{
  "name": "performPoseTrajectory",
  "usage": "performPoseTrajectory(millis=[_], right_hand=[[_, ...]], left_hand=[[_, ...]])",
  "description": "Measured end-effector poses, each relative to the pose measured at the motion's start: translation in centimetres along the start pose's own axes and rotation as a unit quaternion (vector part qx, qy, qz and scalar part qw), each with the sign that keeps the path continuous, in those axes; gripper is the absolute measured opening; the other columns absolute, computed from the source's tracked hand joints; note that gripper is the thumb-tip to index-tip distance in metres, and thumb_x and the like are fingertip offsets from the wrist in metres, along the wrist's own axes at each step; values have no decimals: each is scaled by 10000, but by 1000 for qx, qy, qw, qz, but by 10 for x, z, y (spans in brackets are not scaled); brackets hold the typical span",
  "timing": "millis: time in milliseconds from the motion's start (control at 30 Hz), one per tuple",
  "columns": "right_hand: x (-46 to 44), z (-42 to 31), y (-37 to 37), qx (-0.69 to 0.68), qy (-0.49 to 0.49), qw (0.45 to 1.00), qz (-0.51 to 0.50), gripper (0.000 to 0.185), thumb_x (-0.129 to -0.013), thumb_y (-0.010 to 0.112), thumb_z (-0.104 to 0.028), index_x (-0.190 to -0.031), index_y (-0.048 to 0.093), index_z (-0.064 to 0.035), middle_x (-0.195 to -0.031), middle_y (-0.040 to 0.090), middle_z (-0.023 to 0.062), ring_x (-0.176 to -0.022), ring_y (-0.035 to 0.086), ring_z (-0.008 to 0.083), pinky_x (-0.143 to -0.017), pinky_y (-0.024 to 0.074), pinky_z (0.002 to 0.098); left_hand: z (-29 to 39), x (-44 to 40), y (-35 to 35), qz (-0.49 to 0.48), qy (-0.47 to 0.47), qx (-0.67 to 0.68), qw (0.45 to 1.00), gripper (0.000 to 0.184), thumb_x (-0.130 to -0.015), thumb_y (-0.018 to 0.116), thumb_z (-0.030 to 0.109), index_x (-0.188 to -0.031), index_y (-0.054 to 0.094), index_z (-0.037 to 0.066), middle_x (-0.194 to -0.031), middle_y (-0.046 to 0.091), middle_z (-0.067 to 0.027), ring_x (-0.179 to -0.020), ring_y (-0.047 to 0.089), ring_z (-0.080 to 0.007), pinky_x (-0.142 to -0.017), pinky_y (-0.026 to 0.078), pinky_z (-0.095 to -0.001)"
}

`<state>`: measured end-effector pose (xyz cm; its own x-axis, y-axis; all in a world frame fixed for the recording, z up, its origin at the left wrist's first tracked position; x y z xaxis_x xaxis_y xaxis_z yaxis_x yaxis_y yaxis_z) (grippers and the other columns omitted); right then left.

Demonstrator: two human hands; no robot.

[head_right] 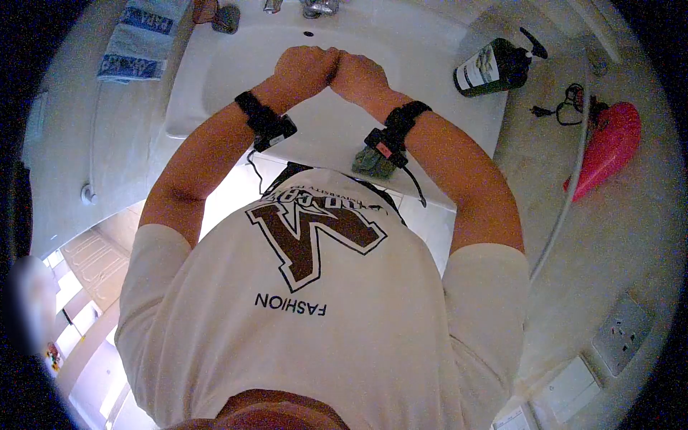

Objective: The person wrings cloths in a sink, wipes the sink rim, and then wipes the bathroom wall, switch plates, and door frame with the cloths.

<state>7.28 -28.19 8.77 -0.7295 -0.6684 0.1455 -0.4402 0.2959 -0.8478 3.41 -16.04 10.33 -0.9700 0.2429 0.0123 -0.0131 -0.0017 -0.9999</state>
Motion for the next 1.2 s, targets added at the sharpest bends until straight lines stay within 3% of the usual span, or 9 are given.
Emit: performPoseTrajectory(millis=[467, 700, 767, 900, 1000, 1067, 1100, 1167, 1200], right_hand=[[-6, -1, 4, 193, -107, 974, 43, 436, -838, 584, -253, -1255, 531, -139, -789, 693, 121, -735, 677, 331, -626, 530, 458], [1, 17, 12, 165, -151, 973, 45, 439, -814, 627, -189, -1225, 514, -86, -837, 683, 141, -727, 679, 347, -599, 536, 485], [9, 27, 20, 11, -194, 966, 173, 532, -743, 693, -87, -1236, 492, -70, -909, 659, 167, -726, 675, 341, -615, 544, 475], [27, 37, 20, -145, -127, 970, 148, 527, -764, 716, -66, -1234, 479, -70, -938, 633, 137, -794, 664, 258, -678, 542, 391], [41, 52, 22, -462, 86, 879, -83, 425, -857, 691, -232, -1195, 501, -60, -905, 627, 104, -823, 638, 196, -709, 525, 345], [51, 65, 29, -648, 152, 724, -178, 421, -941, 570, -386, -1203, 519, -60, -958, 643, 111, -842, 627, 171, -713, 514, 323], [55, 70, 36, -648, 153, 724, -178, 421, -941, 570, -386, -1203, 519, -60, -958, 643, 111, -842, 627, 171, -713, 514, 323], [60, 80, 47, -645, 226, 725, -86, 485, -945, 506, -462, -1228, 523, -69, -1041, 660, 152, -766, 640, 200, -667, 532, 335], [63, 84, 51, -645, 227, 724, -87, 485, -945, 506, -462, -1228, 523, -69, -1041, 660, 152, -766, 640, 200, -667, 532, 335]], left_hand=[[-29, -17, 52, -163, 61, 191, 966, 179, -717, 573, 124, -799, 659, -10, -832, 665, -230, -764, 640, -400, -659, 498, -468], [-15, 16, 37, -273, -121, 492, 817, 286, -834, 682, 291, -816, 572, 28, -606, 507, -28, -548, 505, -142, -533, 428, -296], [-12, 25, 29, -252, -117, 589, 759, 352, -880, 664, 357, -837, 554, 25, -645, 505, -4, -585, 504, -120, -546, 428, -275], [-16, 41, 39, -168, -120, 648, 733, 330, -899, 645, 338, -922, 575, 16, -740, 550, -37, -681, 528, -118, -639, 459, -267], [-24, 44, 30, -95, -176, 681, 705, 369, -920, 614, 341, -1061, 577, 2, -888, 606, -75, -822, 569, -138, -760, 475, -270], [-35, 45, 18, -43, -195, 491, 848, 388, -948, 572, 325, -1160, 567, 0, -1016, 634, -94, -911, 589, -156, -833, 477, -293], [-37, 47, 14, -44, -195, 491, 848, 388, -948, 572, 325, -1160, 567, 0, -1016, 634, -94, -911, 589, -156, -833, 477, -293], [-42, 53, 4, 78, -172, 802, 567, 319, -955, 551, 297, -1122, 609, 31, -1054, 661, -97, -955, 625, -230, -854, 493, -344], [-46, 54, 9, 77, -173, 802, 567, 319, -955, 551, 297, -1122, 609, 31, -1054, 661, -97, -955, 625, -230, -854, 493, -344]])
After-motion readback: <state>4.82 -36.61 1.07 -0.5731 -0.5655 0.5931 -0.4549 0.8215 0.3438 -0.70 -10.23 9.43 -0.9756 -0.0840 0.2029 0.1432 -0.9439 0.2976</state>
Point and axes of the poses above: each hand's wrist, its own x-axis away from the middle knuckle, its own y-axis out of the palm, z = x × y, the point moved 2 cm from there along -x, towards the middle knuckle
